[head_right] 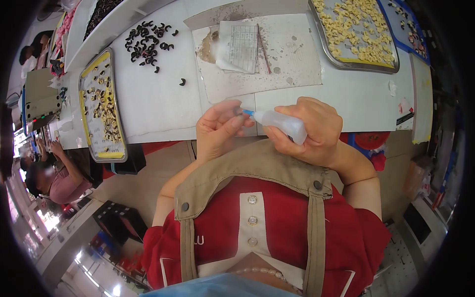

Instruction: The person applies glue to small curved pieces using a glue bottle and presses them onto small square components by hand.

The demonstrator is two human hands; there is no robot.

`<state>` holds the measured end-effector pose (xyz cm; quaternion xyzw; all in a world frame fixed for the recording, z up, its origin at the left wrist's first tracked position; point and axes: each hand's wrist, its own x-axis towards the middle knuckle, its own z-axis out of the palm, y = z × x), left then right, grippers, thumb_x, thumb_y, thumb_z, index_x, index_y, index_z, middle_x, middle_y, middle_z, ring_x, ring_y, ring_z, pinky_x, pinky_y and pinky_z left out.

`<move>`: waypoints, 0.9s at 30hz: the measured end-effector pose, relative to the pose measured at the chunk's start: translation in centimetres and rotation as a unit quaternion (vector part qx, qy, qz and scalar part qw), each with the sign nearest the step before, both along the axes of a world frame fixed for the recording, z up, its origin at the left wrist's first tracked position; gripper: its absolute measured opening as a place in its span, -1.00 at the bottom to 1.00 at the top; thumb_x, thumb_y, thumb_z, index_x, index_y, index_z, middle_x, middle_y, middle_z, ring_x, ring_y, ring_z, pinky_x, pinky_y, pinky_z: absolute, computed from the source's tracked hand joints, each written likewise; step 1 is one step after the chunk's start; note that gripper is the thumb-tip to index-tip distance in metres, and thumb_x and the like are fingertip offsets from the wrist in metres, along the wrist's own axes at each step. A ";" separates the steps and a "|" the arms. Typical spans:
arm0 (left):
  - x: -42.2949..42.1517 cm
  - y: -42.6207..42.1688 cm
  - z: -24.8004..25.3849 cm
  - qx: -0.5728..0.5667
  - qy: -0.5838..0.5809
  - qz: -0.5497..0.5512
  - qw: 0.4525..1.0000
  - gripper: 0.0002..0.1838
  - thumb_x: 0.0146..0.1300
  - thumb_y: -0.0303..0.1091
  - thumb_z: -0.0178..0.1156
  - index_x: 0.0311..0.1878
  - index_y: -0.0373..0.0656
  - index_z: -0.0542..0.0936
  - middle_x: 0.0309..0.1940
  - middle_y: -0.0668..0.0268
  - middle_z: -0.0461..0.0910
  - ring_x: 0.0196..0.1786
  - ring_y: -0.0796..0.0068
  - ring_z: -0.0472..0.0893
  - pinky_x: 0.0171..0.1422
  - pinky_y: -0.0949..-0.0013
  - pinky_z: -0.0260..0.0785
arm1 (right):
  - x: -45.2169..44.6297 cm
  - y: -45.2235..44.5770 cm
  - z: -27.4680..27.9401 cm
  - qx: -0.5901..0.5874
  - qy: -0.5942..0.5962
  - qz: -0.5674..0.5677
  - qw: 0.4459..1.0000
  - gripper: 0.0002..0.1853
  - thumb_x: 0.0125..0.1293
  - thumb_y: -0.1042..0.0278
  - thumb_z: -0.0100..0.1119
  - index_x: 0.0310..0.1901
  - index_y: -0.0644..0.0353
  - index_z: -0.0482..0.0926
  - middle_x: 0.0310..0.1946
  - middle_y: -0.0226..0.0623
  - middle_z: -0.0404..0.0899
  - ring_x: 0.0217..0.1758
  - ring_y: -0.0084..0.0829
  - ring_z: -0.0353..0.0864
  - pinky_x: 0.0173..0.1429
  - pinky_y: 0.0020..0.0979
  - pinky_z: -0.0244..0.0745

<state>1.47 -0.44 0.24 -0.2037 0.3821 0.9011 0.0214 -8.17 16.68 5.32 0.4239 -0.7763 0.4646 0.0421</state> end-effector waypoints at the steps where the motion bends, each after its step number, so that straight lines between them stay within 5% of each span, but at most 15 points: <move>1: 0.0 0.0 -0.1 0.002 0.002 0.000 1.000 -0.65 0.13 -0.53 0.20 0.01 -0.30 0.44 -0.22 0.19 0.57 -0.20 0.44 0.61 -0.25 0.57 0.46 | 0.0 0.0 0.0 -0.001 0.000 -0.001 1.000 -0.76 -0.18 0.47 0.35 -0.41 0.28 0.54 -0.71 -0.34 0.40 -0.73 -0.45 0.32 -0.64 -0.50 0.18; 27: 0.0 0.6 -0.2 -0.026 0.027 0.022 0.999 -0.68 0.13 -0.55 0.19 -0.02 -0.27 0.46 -0.21 0.16 0.57 -0.20 0.43 0.60 -0.23 0.56 0.45 | -0.1 1.0 0.1 -0.008 -0.018 0.000 1.000 -0.78 -0.19 0.47 0.32 -0.44 0.27 0.53 -0.74 -0.37 0.35 -0.75 -0.50 0.29 -0.65 -0.52 0.16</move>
